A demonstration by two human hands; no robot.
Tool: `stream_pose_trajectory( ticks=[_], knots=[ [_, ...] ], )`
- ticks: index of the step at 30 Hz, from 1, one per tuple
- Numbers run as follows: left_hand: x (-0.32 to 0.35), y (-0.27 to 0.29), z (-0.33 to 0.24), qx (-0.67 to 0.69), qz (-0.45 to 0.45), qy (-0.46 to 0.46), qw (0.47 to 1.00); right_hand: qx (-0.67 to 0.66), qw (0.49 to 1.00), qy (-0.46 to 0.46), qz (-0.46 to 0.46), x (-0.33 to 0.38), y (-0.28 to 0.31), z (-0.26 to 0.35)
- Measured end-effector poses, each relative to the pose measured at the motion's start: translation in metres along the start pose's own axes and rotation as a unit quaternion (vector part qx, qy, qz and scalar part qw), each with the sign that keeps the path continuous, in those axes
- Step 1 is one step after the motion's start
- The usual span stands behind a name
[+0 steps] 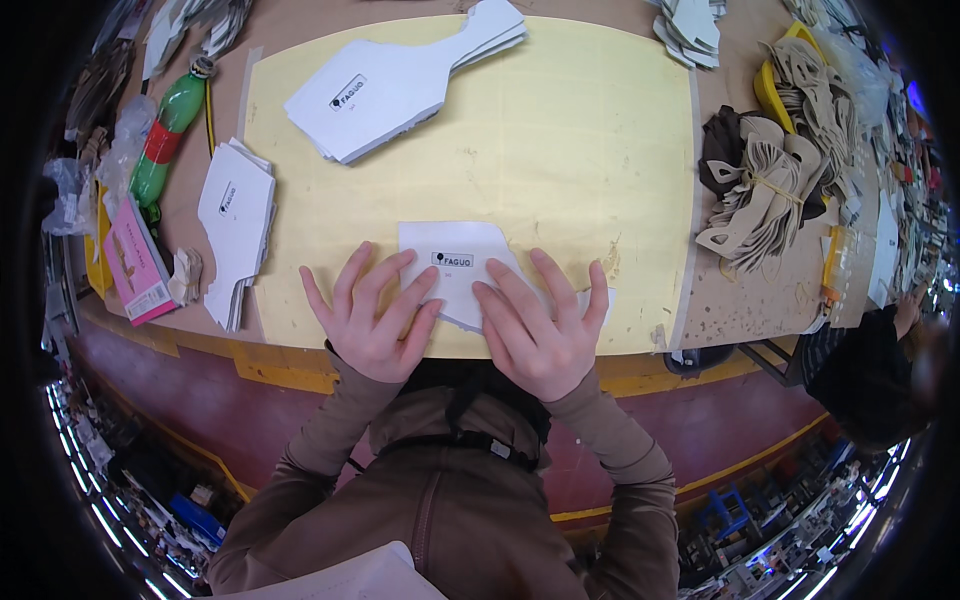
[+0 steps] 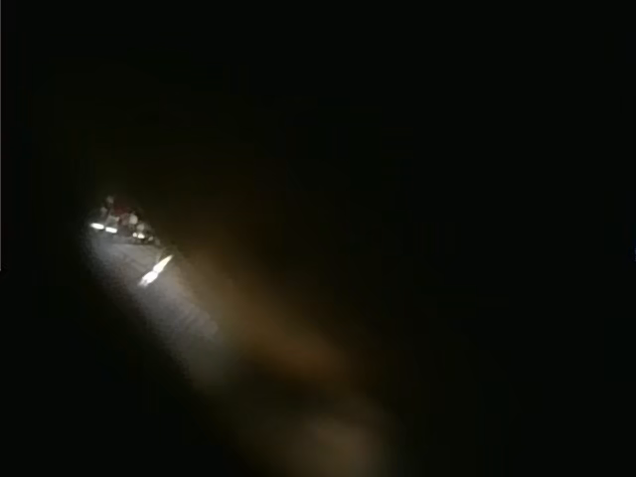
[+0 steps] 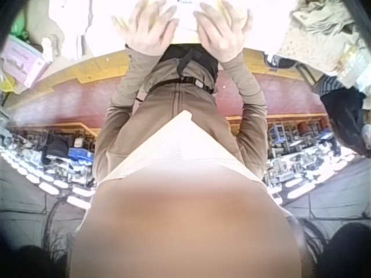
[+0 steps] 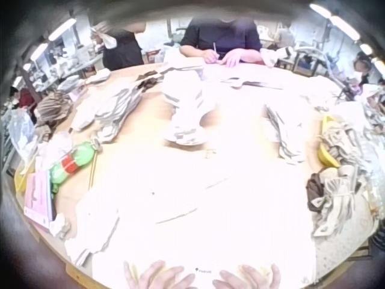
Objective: The person repeatedly picks up white paper cutouts, peels off a backing layer, and places a small rectangular label onto each piece. They then fold the paper and set it aside on the table.
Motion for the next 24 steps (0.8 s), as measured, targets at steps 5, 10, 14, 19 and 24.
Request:
stream_pose_trajectory(
  ticks=[5,10,14,19,24],
  knots=[
    [-0.003,-0.001,-0.001,0.001,0.013,-0.008,1.000,0.006,1.000,0.004,0.005,-0.001,0.000,0.000],
    [-0.005,-0.003,-0.001,0.014,0.033,-0.004,0.999,-0.007,1.000,-0.011,0.008,-0.004,-0.001,-0.001],
    [-0.004,-0.004,-0.001,0.018,0.028,-0.002,0.999,-0.004,1.000,-0.005,0.009,-0.005,-0.001,-0.001],
    [-0.001,-0.002,0.000,0.016,0.013,-0.006,1.000,-0.004,1.000,-0.004,0.007,-0.004,-0.001,0.000],
    [-0.004,-0.007,0.013,0.002,0.032,0.081,0.996,-0.010,1.000,-0.004,0.004,-0.004,0.000,0.000]
  ],
)
Point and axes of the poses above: each hand's wrist, its own x-axis away from the middle knuckle, its own y-axis out of the back of the hand, z = x × y, the point moved 9 cm from there along -x, towards the middle knuckle, and after that the axes turned 12 degrees about -x, right-handed, at the moved point
